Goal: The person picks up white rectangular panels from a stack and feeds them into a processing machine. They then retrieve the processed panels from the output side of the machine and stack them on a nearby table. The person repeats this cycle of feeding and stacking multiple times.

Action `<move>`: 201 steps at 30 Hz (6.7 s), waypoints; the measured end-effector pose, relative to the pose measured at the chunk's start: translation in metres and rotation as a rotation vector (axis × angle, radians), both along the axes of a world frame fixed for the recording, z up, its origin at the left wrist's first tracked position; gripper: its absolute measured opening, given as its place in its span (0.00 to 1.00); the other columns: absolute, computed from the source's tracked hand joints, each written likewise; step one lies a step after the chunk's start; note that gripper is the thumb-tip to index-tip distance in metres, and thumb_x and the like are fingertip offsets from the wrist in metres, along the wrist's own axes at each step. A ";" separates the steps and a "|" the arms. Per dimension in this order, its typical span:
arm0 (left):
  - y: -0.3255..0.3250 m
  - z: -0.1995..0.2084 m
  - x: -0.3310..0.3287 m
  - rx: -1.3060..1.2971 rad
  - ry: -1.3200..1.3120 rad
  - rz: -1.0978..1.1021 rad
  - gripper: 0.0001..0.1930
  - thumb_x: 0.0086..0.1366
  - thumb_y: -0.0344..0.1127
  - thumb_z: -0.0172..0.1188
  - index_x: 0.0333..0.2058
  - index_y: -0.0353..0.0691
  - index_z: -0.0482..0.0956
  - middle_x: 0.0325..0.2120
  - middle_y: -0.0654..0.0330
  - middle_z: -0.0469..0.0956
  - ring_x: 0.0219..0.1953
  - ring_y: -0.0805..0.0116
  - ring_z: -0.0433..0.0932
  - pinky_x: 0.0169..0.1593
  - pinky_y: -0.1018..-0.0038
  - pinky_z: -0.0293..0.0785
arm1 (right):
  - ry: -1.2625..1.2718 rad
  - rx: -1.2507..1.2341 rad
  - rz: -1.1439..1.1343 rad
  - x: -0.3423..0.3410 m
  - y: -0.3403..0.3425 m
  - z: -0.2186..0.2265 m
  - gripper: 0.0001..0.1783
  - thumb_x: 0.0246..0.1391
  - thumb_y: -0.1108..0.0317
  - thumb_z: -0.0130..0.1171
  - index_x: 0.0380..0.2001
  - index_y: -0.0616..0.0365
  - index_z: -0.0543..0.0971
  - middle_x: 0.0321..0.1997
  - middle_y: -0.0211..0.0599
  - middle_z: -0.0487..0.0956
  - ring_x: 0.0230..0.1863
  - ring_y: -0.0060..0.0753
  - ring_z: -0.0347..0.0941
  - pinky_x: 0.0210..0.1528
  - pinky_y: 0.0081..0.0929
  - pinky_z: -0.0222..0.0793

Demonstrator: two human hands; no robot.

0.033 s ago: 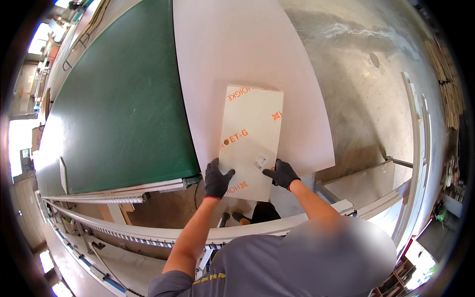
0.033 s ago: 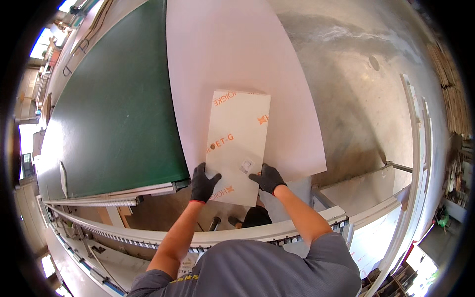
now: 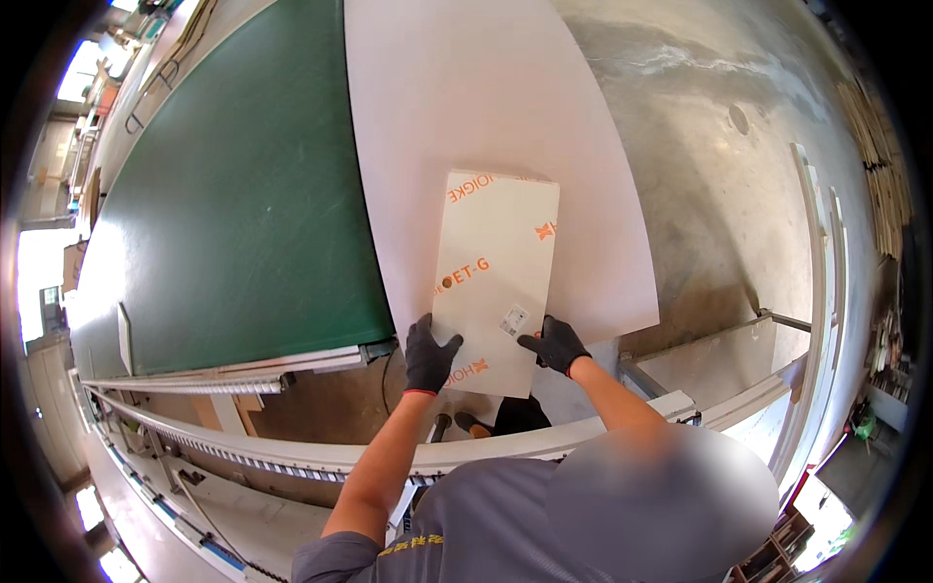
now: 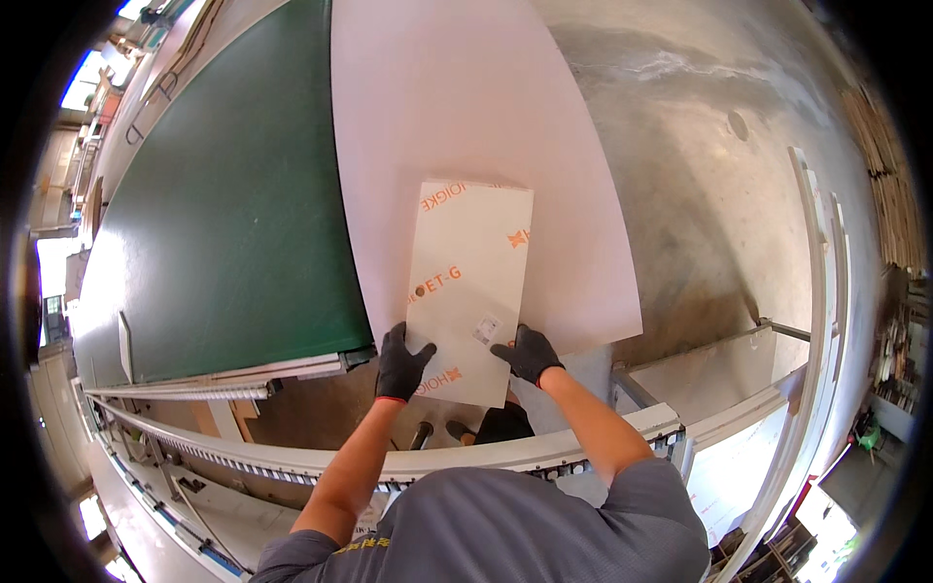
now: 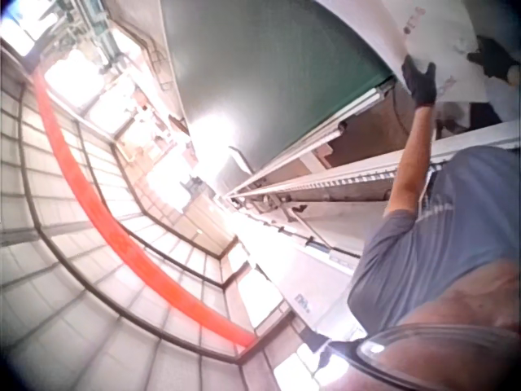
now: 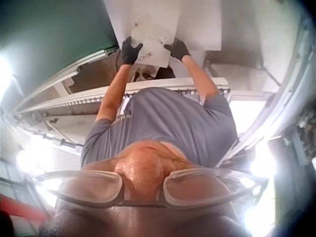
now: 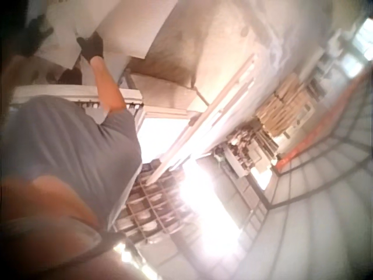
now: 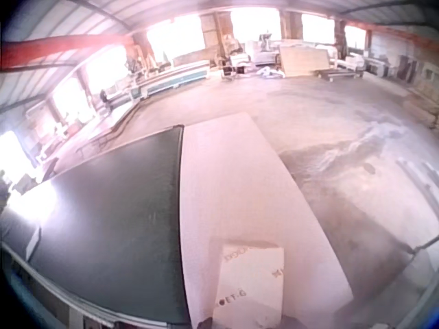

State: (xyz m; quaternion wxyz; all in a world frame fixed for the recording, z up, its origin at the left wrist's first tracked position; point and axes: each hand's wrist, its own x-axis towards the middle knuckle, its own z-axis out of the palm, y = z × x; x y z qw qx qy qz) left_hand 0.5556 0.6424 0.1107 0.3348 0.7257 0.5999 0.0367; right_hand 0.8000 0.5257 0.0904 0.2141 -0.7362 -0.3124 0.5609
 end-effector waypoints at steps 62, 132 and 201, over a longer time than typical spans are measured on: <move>-0.788 0.002 -0.411 1.468 -0.867 3.065 0.37 0.51 0.57 0.72 0.45 0.25 0.77 0.39 0.54 0.79 0.37 0.62 0.77 0.44 0.65 0.74 | -0.222 0.874 1.250 -0.455 -0.029 0.077 0.26 0.66 0.61 0.43 0.63 0.63 0.61 0.65 0.54 0.64 0.66 0.49 0.59 0.66 0.39 0.54; -0.259 0.145 -0.352 0.076 -1.067 0.836 0.22 0.69 0.41 0.56 0.54 0.30 0.72 0.43 0.57 0.78 0.44 0.70 0.77 0.50 0.74 0.72 | 0.746 0.371 0.291 -0.119 -0.021 0.074 0.17 0.48 0.70 0.65 0.41 0.68 0.78 0.39 0.38 0.81 0.38 0.30 0.77 0.48 0.29 0.72; -0.790 -0.016 -0.348 1.504 -0.919 2.984 0.41 0.54 0.70 0.61 0.49 0.33 0.77 0.45 0.58 0.79 0.44 0.60 0.77 0.50 0.65 0.73 | 1.101 0.117 -0.636 -0.157 0.141 0.036 0.17 0.47 0.57 0.71 0.39 0.49 0.79 0.29 0.29 0.75 0.33 0.29 0.71 0.32 0.28 0.72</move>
